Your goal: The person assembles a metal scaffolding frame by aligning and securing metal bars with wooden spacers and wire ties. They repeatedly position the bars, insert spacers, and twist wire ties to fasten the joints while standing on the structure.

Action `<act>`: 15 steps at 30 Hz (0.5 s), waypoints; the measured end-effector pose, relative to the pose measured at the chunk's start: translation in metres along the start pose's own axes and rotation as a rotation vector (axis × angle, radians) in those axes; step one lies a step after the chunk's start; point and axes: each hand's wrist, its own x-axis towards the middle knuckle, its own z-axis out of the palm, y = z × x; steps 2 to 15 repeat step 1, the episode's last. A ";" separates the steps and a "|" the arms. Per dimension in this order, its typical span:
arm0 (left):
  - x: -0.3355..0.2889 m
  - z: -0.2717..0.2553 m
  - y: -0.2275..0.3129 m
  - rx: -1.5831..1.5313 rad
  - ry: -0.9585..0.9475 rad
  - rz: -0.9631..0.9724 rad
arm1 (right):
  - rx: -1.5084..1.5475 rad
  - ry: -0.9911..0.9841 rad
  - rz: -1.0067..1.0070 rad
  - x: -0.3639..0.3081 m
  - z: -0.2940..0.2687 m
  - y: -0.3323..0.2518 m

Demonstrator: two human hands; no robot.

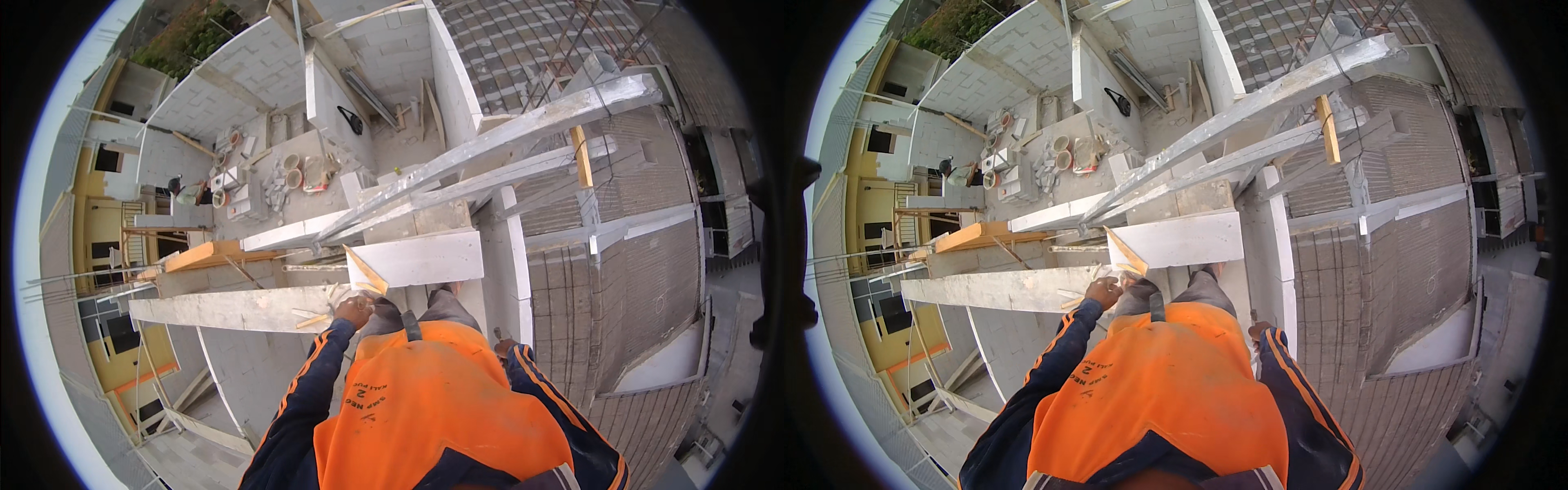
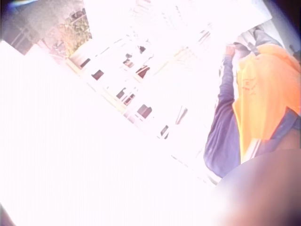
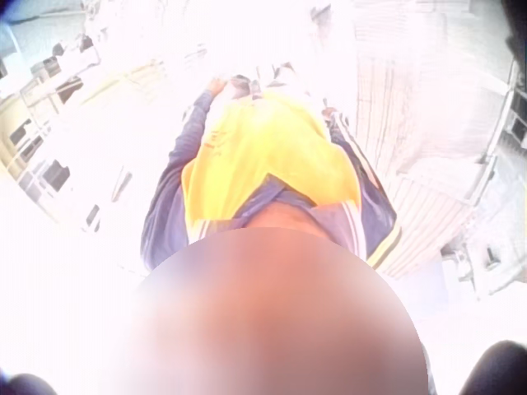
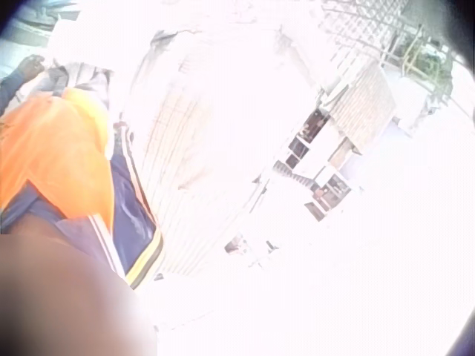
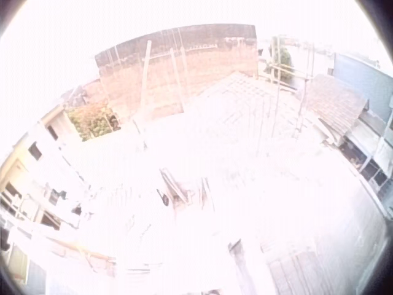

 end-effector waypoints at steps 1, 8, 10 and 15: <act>-0.009 0.013 -0.026 -0.059 -0.011 -0.077 | -0.062 0.009 -0.005 0.001 -0.006 -0.012; -0.009 0.013 -0.026 -0.059 -0.011 -0.077 | -0.062 0.009 -0.005 0.001 -0.006 -0.012; -0.009 0.013 -0.026 -0.059 -0.011 -0.077 | -0.062 0.009 -0.005 0.001 -0.006 -0.012; -0.009 0.013 -0.026 -0.059 -0.011 -0.077 | -0.062 0.009 -0.005 0.001 -0.006 -0.012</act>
